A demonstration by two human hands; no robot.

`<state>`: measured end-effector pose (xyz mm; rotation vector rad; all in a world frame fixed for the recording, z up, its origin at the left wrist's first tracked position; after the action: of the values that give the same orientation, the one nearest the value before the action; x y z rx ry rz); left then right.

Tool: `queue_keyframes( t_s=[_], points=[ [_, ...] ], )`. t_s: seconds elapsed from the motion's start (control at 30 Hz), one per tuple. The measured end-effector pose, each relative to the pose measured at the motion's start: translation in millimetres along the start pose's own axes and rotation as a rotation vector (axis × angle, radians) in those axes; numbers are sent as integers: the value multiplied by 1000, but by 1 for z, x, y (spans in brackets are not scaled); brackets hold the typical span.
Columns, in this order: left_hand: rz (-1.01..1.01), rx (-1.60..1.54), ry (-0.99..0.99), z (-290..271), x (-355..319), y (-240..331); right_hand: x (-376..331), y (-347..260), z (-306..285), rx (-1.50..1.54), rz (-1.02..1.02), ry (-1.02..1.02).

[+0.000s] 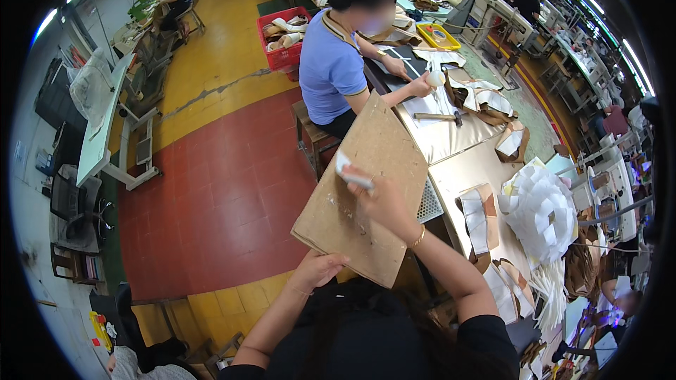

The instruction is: The person wipes a rectangular board with a white cloth, then picks up white cord-like pieces and arranges them in parallel rows on the board. The person continues to add more cords, aligning them neatly across the surface.

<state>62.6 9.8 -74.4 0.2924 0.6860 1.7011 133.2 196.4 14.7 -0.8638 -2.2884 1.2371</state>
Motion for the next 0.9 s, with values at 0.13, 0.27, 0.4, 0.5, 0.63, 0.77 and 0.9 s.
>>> queue_keyframes(
  t_s=[0.13, 0.27, 0.4, 0.5, 0.63, 0.77, 0.9],
  points=[
    [-27, -111, 13, -14, 3, -4, -31, -22, 19, -101, -373, -103],
    [-86, -54, 113, 3, 2, 14, -44, -26, 11, -214, -563, -254],
    [-43, -110, 47, 6, 2, 28, -26, 14, -15, -325, -567, -162],
    [-76, -84, 20, 15, 1, 31, 8, 70, -49, -292, -144, 101],
    [-72, -18, 46, 26, -3, 32, 6, 45, -41, -45, 50, 226],
    [-62, -62, 8, 16, 6, 35, -45, -14, 6, -267, -489, 36],
    [-106, -34, 28, 17, 0, 39, -20, 10, -27, -371, -515, 50]
  ],
)
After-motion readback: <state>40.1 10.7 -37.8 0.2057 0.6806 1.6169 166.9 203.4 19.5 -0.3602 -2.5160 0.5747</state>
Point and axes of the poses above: each hand's wrist, its own x-axis towards the middle knuckle, its own z-axis out of the palm, y = z × x, the point moved 1 cm from there along x, towards the middle knuckle, and after that the axes turned 8 degrees about z, right-handed, at the moved point
